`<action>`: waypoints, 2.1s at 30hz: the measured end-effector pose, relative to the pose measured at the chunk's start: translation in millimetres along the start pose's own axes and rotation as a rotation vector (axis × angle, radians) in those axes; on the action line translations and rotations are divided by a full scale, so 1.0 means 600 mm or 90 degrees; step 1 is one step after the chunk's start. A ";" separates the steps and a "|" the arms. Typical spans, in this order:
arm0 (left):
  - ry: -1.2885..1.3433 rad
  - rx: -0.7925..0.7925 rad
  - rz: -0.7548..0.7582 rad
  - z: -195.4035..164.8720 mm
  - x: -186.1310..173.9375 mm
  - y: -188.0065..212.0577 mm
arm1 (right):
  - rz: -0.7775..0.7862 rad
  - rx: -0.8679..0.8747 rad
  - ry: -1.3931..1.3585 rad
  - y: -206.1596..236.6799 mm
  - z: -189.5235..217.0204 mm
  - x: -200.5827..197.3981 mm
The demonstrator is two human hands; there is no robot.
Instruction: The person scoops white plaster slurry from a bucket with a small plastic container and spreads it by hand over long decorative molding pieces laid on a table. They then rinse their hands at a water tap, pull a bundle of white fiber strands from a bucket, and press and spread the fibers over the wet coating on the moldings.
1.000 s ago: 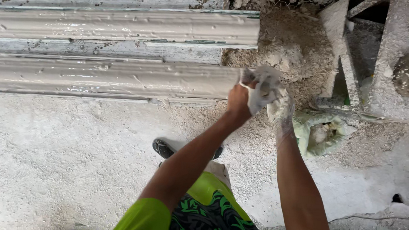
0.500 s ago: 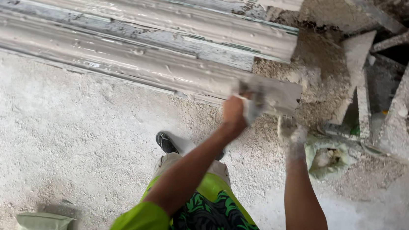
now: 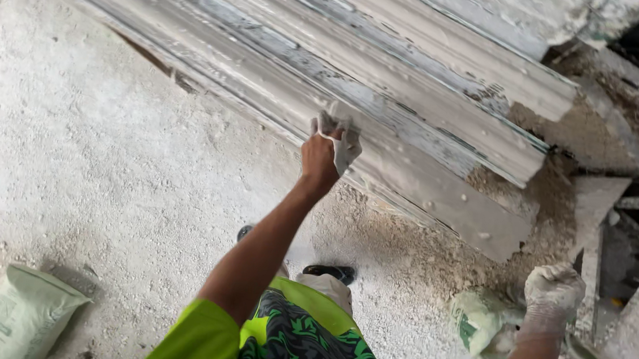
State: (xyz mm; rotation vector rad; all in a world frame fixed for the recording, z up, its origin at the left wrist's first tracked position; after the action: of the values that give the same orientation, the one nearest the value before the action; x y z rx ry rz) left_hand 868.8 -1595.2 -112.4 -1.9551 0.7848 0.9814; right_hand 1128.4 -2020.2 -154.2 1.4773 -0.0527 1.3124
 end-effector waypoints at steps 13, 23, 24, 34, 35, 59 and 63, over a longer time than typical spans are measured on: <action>-0.164 -0.101 -0.202 0.477 -0.343 -0.033 | 0.089 0.153 0.273 -0.029 -0.577 0.266; -0.169 -0.058 -0.205 0.886 -0.553 -0.060 | 0.299 -0.063 0.841 -0.012 -1.288 0.581; -0.163 -0.053 -0.208 0.920 -0.574 -0.060 | 0.310 -0.074 0.880 -0.014 -1.352 0.613; -0.149 -0.129 -0.295 1.260 -0.713 -0.032 | 0.563 0.422 0.528 -0.051 -1.945 0.835; -0.120 -0.174 -0.248 1.307 -0.717 -0.038 | 0.399 0.330 0.548 -0.075 -1.976 0.847; -0.238 -0.222 -0.194 2.267 -1.038 -0.234 | 0.326 0.259 0.644 -0.382 -2.368 1.240; -0.028 -0.365 -0.132 2.468 -1.052 -0.356 | 0.325 0.311 0.610 -0.448 -2.553 1.318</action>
State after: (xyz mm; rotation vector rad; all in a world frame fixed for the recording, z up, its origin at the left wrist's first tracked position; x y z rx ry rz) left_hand 195.1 -118.4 -67.9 -2.4270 0.2752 1.2069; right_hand 580.8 -364.3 -102.5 1.0906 0.5842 2.4701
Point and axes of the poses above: each hand's wrist, its own y-axis away from the middle knuckle, its own x-axis out of the palm, z = x × y, the point moved 4 cm from there along -y, towards the middle knuckle, and after that the axes turned 14 degrees about x, right-handed, at the moved point
